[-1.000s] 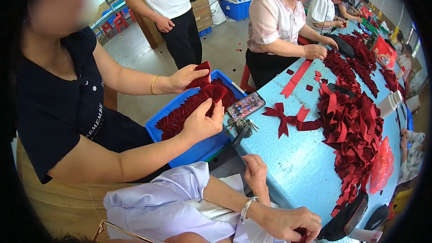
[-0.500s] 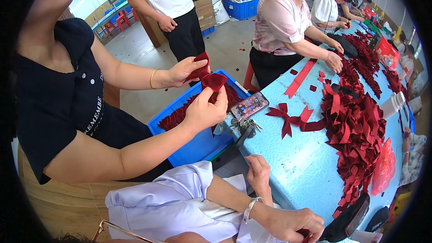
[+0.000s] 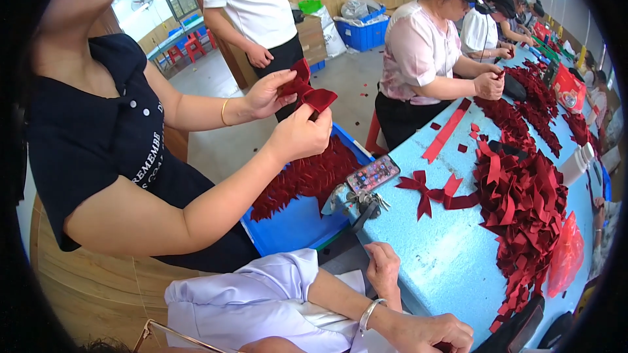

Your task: Manually folding and assembling red ribbon bows in a factory setting.

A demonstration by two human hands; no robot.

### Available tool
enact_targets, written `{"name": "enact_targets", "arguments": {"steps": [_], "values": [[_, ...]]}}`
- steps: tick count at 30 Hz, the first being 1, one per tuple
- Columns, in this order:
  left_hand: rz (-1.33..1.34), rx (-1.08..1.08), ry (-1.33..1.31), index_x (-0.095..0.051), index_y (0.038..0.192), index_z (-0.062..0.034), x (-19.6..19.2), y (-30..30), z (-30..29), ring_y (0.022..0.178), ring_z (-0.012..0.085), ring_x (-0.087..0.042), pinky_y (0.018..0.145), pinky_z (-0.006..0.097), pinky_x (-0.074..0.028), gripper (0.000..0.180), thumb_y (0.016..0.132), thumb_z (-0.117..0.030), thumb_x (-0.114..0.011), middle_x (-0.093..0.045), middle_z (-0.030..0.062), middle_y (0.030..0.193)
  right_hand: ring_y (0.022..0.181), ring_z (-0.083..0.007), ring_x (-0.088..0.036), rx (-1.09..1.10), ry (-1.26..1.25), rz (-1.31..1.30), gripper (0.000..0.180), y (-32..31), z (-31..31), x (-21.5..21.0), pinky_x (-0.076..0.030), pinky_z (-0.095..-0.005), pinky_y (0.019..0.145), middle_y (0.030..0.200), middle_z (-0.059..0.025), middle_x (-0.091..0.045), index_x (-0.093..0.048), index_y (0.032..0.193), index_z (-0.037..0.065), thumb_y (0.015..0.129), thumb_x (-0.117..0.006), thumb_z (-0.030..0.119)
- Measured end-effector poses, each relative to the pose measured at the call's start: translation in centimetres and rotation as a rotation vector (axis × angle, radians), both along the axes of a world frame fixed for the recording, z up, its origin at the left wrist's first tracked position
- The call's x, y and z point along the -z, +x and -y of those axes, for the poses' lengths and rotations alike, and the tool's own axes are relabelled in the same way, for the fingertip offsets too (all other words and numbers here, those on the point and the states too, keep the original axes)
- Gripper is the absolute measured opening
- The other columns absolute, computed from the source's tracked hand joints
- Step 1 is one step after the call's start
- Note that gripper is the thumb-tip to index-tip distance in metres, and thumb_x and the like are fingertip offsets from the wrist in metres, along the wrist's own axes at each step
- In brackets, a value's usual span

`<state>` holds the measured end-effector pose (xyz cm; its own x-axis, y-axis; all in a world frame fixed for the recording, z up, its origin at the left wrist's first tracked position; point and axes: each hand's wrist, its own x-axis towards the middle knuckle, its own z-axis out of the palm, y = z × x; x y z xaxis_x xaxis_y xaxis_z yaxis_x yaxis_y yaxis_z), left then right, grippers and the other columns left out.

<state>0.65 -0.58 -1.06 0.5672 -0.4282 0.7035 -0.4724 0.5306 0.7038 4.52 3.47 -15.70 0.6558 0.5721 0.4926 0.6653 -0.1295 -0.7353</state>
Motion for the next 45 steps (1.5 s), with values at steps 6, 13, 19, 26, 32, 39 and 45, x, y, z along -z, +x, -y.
{"name": "enact_targets", "arguments": {"steps": [6, 13, 19, 26, 32, 39, 45], "values": [[0.602, -0.248, -0.004, -0.060, 0.090, 0.0009, 0.7, 1.9, 0.2, 0.085, 0.0207, -0.056, 0.076, 0.032, -0.042, 0.013, 0.077, 0.001, -0.059, -0.058, 0.0099, 0.090, 0.073, -0.0335, -0.062, 0.015, 0.023, 0.048, 0.028, -0.2, 0.5, -0.2, -0.050, -0.0376, 0.063, 0.084, -0.0166, -0.063, -0.063, 0.087, 0.000, 0.066, -0.051, -0.015], [-0.182, 0.227, 0.318, -0.061, 0.097, 0.0018, -2.6, -0.3, -1.5, 0.093, 0.0218, -0.058, 0.085, 0.032, -0.045, 0.021, 0.077, 0.006, -0.055, -0.061, 0.0110, 0.098, 0.074, -0.0352, -0.062, -0.006, 0.069, 0.080, 0.026, -0.2, 0.6, 0.1, -0.050, -0.0392, 0.064, 0.083, -0.0172, -0.063, -0.063, 0.086, 0.000, 0.067, -0.052, -0.014], [0.570, -0.320, 0.365, -0.061, 0.096, 0.0018, -1.9, 0.2, -0.8, 0.092, 0.0214, -0.058, 0.085, 0.033, -0.044, 0.021, 0.077, 0.006, -0.055, -0.061, 0.0113, 0.098, 0.075, -0.0354, -0.062, -0.001, 0.070, 0.095, 0.024, -0.5, 0.6, 0.7, -0.050, -0.0401, 0.065, 0.083, -0.0165, -0.063, -0.064, 0.084, 0.000, 0.066, -0.055, -0.012], [0.981, -0.564, 0.394, -0.061, 0.097, 0.0016, -0.3, 1.9, 0.6, 0.092, 0.0216, -0.057, 0.084, 0.033, -0.045, 0.021, 0.077, 0.005, -0.055, -0.061, 0.0115, 0.097, 0.075, -0.0352, -0.061, -0.035, 0.069, 0.110, 0.024, 0.0, 0.8, 1.0, -0.050, -0.0410, 0.065, 0.084, -0.0161, -0.064, -0.064, 0.085, 0.001, 0.065, -0.056, -0.011], [0.178, -0.151, 0.423, -0.061, 0.096, 0.0015, -1.1, 1.3, 0.8, 0.092, 0.0224, -0.058, 0.084, 0.033, -0.045, 0.020, 0.077, 0.005, -0.055, -0.061, 0.0115, 0.096, 0.077, -0.0345, -0.061, -0.036, 0.057, 0.141, 0.026, 0.1, 1.2, 1.1, -0.050, -0.0413, 0.065, 0.085, -0.0157, -0.064, -0.063, 0.085, 0.001, 0.063, -0.056, -0.011], [-0.233, 0.046, 0.380, -0.061, 0.096, 0.0016, -0.8, 1.0, 1.0, 0.092, 0.0231, -0.059, 0.083, 0.033, -0.046, 0.019, 0.077, 0.005, -0.056, -0.061, 0.0117, 0.096, 0.077, -0.0363, -0.061, -0.073, 0.065, 0.160, 0.026, 0.3, 1.3, 1.1, -0.050, -0.0420, 0.065, 0.085, -0.0168, -0.063, -0.063, 0.086, 0.000, 0.066, -0.054, -0.013], [-0.213, 0.072, 0.396, -0.061, 0.095, 0.0019, -2.2, -0.1, 0.6, 0.092, 0.0233, -0.059, 0.083, 0.033, -0.046, 0.020, 0.076, 0.005, -0.056, -0.061, 0.0121, 0.096, 0.077, -0.0330, -0.061, -0.056, 0.046, 0.206, 0.028, 0.0, 1.0, 1.0, -0.050, -0.0404, 0.064, 0.083, -0.0151, -0.062, -0.063, 0.085, 0.001, 0.060, -0.055, -0.011]]}}
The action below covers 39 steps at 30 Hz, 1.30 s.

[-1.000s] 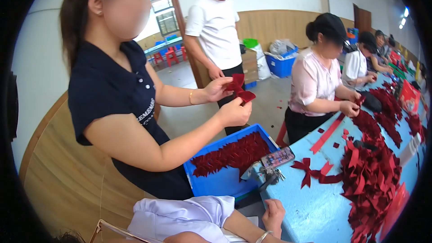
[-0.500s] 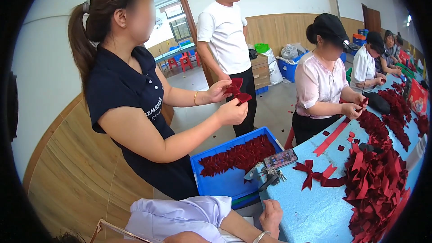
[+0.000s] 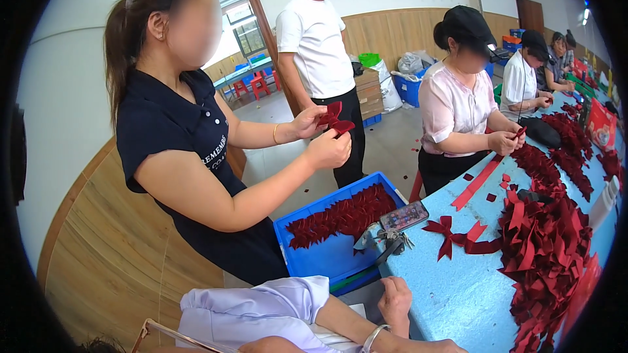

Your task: Manually folding and assembling red ribbon bows in a factory setting.

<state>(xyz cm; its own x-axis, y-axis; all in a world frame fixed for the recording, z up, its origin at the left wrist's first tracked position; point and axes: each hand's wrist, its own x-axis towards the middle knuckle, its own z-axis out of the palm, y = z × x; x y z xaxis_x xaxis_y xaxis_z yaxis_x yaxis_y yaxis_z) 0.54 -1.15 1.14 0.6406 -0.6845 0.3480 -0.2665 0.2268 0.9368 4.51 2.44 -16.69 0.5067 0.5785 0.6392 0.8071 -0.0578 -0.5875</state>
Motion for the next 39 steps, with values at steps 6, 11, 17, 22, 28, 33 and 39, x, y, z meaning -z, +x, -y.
{"name": "enact_targets", "arguments": {"steps": [6, 11, 17, 22, 28, 33, 39], "values": [[0.042, 0.003, -0.010, -0.061, 0.095, 0.0017, -0.1, -1.0, -1.0, 0.092, 0.0229, -0.059, 0.083, 0.033, -0.046, 0.020, 0.076, 0.006, -0.057, -0.061, 0.0119, 0.096, 0.077, -0.0331, -0.061, 0.024, -0.017, 0.026, 0.027, -0.2, -0.3, -0.2, -0.050, -0.0406, 0.064, 0.083, -0.0149, -0.062, -0.063, 0.084, 0.000, 0.061, -0.054, -0.011], [0.077, 0.011, -0.023, -0.061, 0.095, 0.0013, -1.0, -2.1, -2.2, 0.091, 0.0226, -0.059, 0.082, 0.033, -0.046, 0.019, 0.076, 0.005, -0.057, -0.061, 0.0115, 0.096, 0.076, -0.0364, -0.060, 0.039, -0.014, 0.025, 0.028, -0.5, -0.3, -0.3, -0.049, -0.0417, 0.064, 0.083, -0.0170, -0.062, -0.062, 0.085, 0.000, 0.063, -0.053, -0.014], [0.091, -0.022, -0.107, -0.061, 0.094, 0.0010, -0.9, -1.8, -3.1, 0.091, 0.0224, -0.059, 0.082, 0.033, -0.046, 0.018, 0.077, 0.005, -0.057, -0.061, 0.0112, 0.096, 0.076, -0.0364, -0.060, 0.056, -0.046, 0.021, 0.028, -0.7, -0.5, -0.3, -0.049, -0.0413, 0.065, 0.084, -0.0169, -0.062, -0.062, 0.084, 0.000, 0.063, -0.053, -0.014], [0.065, 0.001, -0.055, -0.061, 0.094, 0.0011, -0.6, -1.5, -2.6, 0.091, 0.0224, -0.059, 0.082, 0.033, -0.046, 0.017, 0.077, 0.006, -0.057, -0.061, 0.0110, 0.095, 0.077, -0.0360, -0.060, 0.057, -0.043, 0.018, 0.027, -0.7, -0.4, -0.5, -0.049, -0.0411, 0.066, 0.084, -0.0163, -0.062, -0.062, 0.085, 0.000, 0.063, -0.053, -0.013], [0.044, 0.024, -0.042, -0.060, 0.093, 0.0013, -0.3, -0.6, -1.8, 0.090, 0.0224, -0.059, 0.082, 0.033, -0.046, 0.017, 0.077, 0.006, -0.057, -0.061, 0.0112, 0.095, 0.078, -0.0356, -0.060, 0.041, -0.037, 0.009, 0.028, -0.4, -0.4, -0.3, -0.049, -0.0414, 0.066, 0.085, -0.0158, -0.063, -0.063, 0.085, 0.000, 0.063, -0.054, -0.013], [0.017, 0.025, -0.029, -0.061, 0.093, 0.0014, -0.3, -0.1, -1.6, 0.089, 0.0225, -0.059, 0.082, 0.033, -0.046, 0.017, 0.077, 0.005, -0.057, -0.061, 0.0115, 0.095, 0.078, -0.0349, -0.060, 0.036, -0.043, 0.021, 0.027, -0.1, -0.4, -0.1, -0.049, -0.0409, 0.066, 0.085, -0.0158, -0.063, -0.063, 0.085, -0.001, 0.061, -0.055, -0.012], [-0.015, 0.037, -0.002, -0.060, 0.092, 0.0007, 0.1, 0.0, -1.3, 0.089, 0.0229, -0.059, 0.081, 0.033, -0.046, 0.016, 0.077, 0.004, -0.056, -0.061, 0.0115, 0.094, 0.078, -0.0301, -0.062, -0.016, -0.009, -0.129, 0.019, -0.2, 0.5, -1.1, -0.049, -0.0380, 0.064, 0.086, -0.0138, -0.064, -0.062, 0.084, -0.003, 0.068, -0.055, -0.011]]}}
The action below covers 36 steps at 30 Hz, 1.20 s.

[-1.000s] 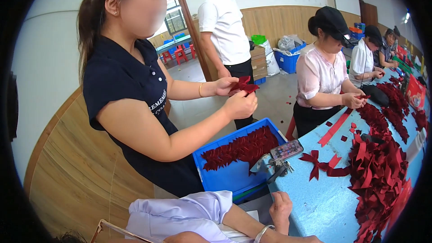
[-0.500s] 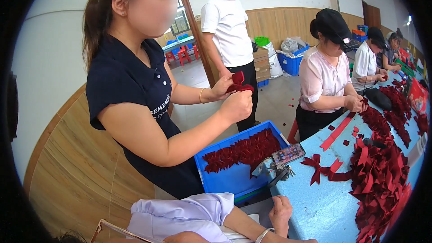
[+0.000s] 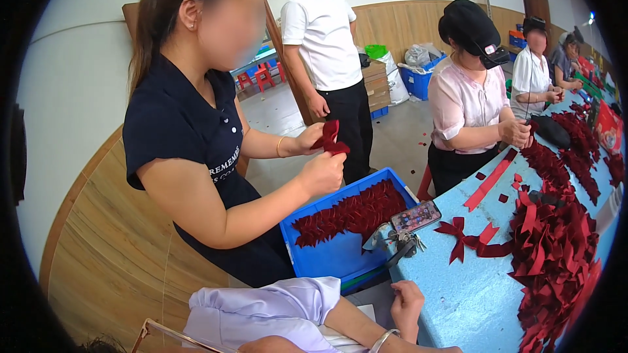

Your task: Manually folding and assembling red ribbon bows in a factory setting.

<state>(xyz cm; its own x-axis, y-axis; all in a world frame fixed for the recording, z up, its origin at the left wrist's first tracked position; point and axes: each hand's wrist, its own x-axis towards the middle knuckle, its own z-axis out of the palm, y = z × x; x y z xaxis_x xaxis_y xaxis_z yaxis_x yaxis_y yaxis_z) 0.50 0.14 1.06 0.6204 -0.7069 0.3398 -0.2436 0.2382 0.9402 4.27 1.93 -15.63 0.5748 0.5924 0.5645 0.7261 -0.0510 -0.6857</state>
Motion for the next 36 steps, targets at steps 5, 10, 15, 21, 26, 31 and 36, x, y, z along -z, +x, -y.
{"name": "enact_targets", "arguments": {"steps": [5, 10, 15, 21, 26, 31, 36], "values": [[0.012, 0.018, -0.097, -0.060, 0.093, -0.0006, 1.5, 0.0, 1.1, 0.090, 0.0234, -0.059, 0.082, 0.034, -0.046, 0.017, 0.077, 0.004, -0.056, -0.060, 0.0110, 0.096, 0.082, -0.0208, -0.063, -0.450, 0.200, -1.211, 0.006, -2.1, 2.7, -3.7, -0.049, -0.0319, 0.070, 0.087, -0.0112, -0.064, -0.062, 0.081, -0.004, 0.083, -0.057, -0.001], [-0.055, 0.066, -0.161, -0.061, 0.095, -0.0030, 1.5, -0.6, 1.4, 0.090, 0.0247, -0.058, 0.083, 0.034, -0.045, 0.018, 0.078, 0.003, -0.056, -0.060, 0.0110, 0.097, 0.090, -0.0163, -0.060, -0.765, 0.177, -1.182, 0.022, -3.6, 1.5, -4.0, -0.046, -0.0289, 0.082, 0.098, -0.0105, -0.062, -0.061, 0.092, -0.004, 0.088, -0.063, 0.017], [-0.089, -0.082, -0.328, -0.058, 0.071, 0.0012, 2.9, -0.7, 2.8, 0.067, 0.0211, -0.054, 0.058, 0.033, -0.039, 0.012, 0.068, -0.005, -0.067, -0.055, 0.0110, 0.069, 0.094, -0.0145, -0.056, -0.744, 0.228, -1.421, 0.029, -4.6, -0.2, -6.2, -0.043, -0.0274, 0.086, 0.103, -0.0069, -0.057, -0.057, 0.103, -0.002, 0.086, -0.064, 0.020], [-0.047, -0.081, -0.258, -0.057, 0.072, 0.0033, 2.8, -1.2, 2.7, 0.072, 0.0261, -0.055, 0.062, 0.035, -0.040, 0.011, 0.065, 0.001, -0.065, -0.056, 0.0138, 0.071, 0.092, -0.0144, -0.056, -0.705, 0.233, -1.433, 0.026, -4.7, 0.2, -5.6, -0.043, -0.0271, 0.084, 0.099, -0.0077, -0.058, -0.057, 0.096, -0.001, 0.086, -0.066, 0.021], [0.023, -0.110, -0.288, -0.057, 0.072, 0.0033, 3.0, -1.6, 3.4, 0.072, 0.0258, -0.055, 0.062, 0.035, -0.040, 0.012, 0.064, 0.001, -0.065, -0.056, 0.0142, 0.071, 0.086, -0.0161, -0.056, -0.727, 0.212, -1.390, 0.025, -4.4, 1.2, -5.1, -0.044, -0.0287, 0.079, 0.093, -0.0101, -0.058, -0.056, 0.087, 0.000, 0.086, -0.067, 0.022], [-0.028, -0.094, -0.264, -0.057, 0.072, 0.0031, 2.9, -1.4, 2.9, 0.072, 0.0254, -0.055, 0.061, 0.036, -0.040, 0.012, 0.063, 0.003, -0.065, -0.057, 0.0145, 0.073, 0.083, -0.0177, -0.056, -0.676, 0.305, -1.385, 0.025, -5.4, 0.4, -5.1, -0.044, -0.0290, 0.076, 0.089, -0.0106, -0.058, -0.056, 0.083, 0.000, 0.085, -0.067, 0.022], [-0.063, -0.091, -0.280, -0.058, 0.073, 0.0027, 3.0, -1.4, 2.6, 0.071, 0.0258, -0.057, 0.061, 0.036, -0.042, 0.012, 0.063, 0.004, -0.065, -0.058, 0.0149, 0.074, 0.084, -0.0190, -0.055, -0.806, 0.261, -1.367, 0.029, -4.0, 2.0, -4.9, -0.044, -0.0302, 0.076, 0.089, -0.0110, -0.058, -0.056, 0.083, 0.000, 0.085, -0.067, 0.026]]}}
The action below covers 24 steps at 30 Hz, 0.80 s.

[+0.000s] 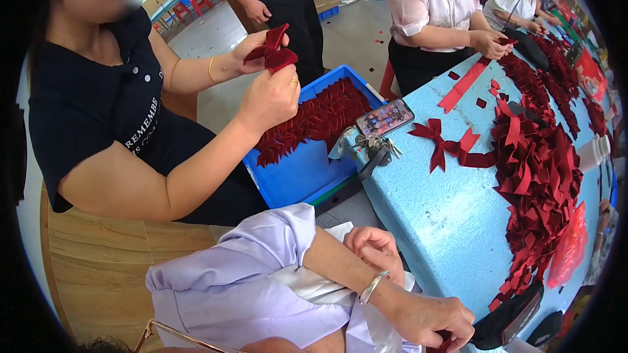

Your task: Manually folding and assembling red ribbon bows in a factory setting.

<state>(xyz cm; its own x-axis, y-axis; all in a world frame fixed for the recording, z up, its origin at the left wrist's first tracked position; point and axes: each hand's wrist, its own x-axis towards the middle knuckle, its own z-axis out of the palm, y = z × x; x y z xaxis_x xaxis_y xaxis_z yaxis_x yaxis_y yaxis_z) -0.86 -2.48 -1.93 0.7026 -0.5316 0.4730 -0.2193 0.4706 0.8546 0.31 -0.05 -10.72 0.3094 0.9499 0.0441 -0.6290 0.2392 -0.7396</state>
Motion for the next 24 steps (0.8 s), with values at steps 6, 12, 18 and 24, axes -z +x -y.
{"name": "enact_targets", "arguments": {"steps": [6, 12, 18, 24], "values": [[0.036, -0.042, 0.000, -0.061, 0.074, 0.0016, -0.5, -0.1, -0.1, 0.069, 0.0264, -0.059, 0.062, 0.035, -0.045, 0.012, 0.063, 0.004, -0.064, -0.059, 0.0140, 0.073, 0.083, -0.0202, -0.054, 0.123, 0.017, 0.032, 0.030, -1.3, -1.3, -0.6, -0.044, -0.0317, 0.075, 0.088, -0.0119, -0.057, -0.056, 0.082, 0.000, 0.084, -0.066, 0.028], [0.079, -0.049, -0.011, -0.062, 0.073, 0.0005, -0.7, -0.5, -0.7, 0.070, 0.0256, -0.059, 0.062, 0.035, -0.045, 0.011, 0.063, 0.005, -0.063, -0.060, 0.0128, 0.071, 0.085, -0.0215, -0.054, 0.042, 0.127, 0.065, 0.031, -0.3, -0.6, 0.9, -0.044, -0.0330, 0.077, 0.088, -0.0128, -0.056, -0.056, 0.082, -0.001, 0.085, -0.065, 0.029], [0.091, -0.080, -0.033, -0.061, 0.072, 0.0006, -1.0, -0.2, -1.4, 0.070, 0.0253, -0.058, 0.061, 0.035, -0.044, 0.010, 0.063, 0.005, -0.063, -0.060, 0.0131, 0.071, 0.082, -0.0200, -0.053, 0.150, 0.066, 0.005, 0.032, -1.7, -1.9, 0.0, -0.043, -0.0320, 0.075, 0.082, -0.0111, -0.056, -0.055, 0.080, -0.001, 0.085, -0.066, 0.029], [0.095, -0.008, -0.003, -0.057, 0.080, -0.0004, -1.4, -0.4, -2.6, 0.074, 0.0243, -0.057, 0.063, 0.033, -0.043, 0.013, 0.069, 0.006, -0.058, -0.056, 0.0106, 0.082, 0.077, -0.0215, -0.054, 0.097, 0.087, 0.026, 0.033, -0.7, 0.1, 2.6, -0.044, -0.0351, 0.072, 0.080, -0.0110, -0.056, -0.055, 0.080, 0.000, 0.088, -0.064, 0.030]]}}
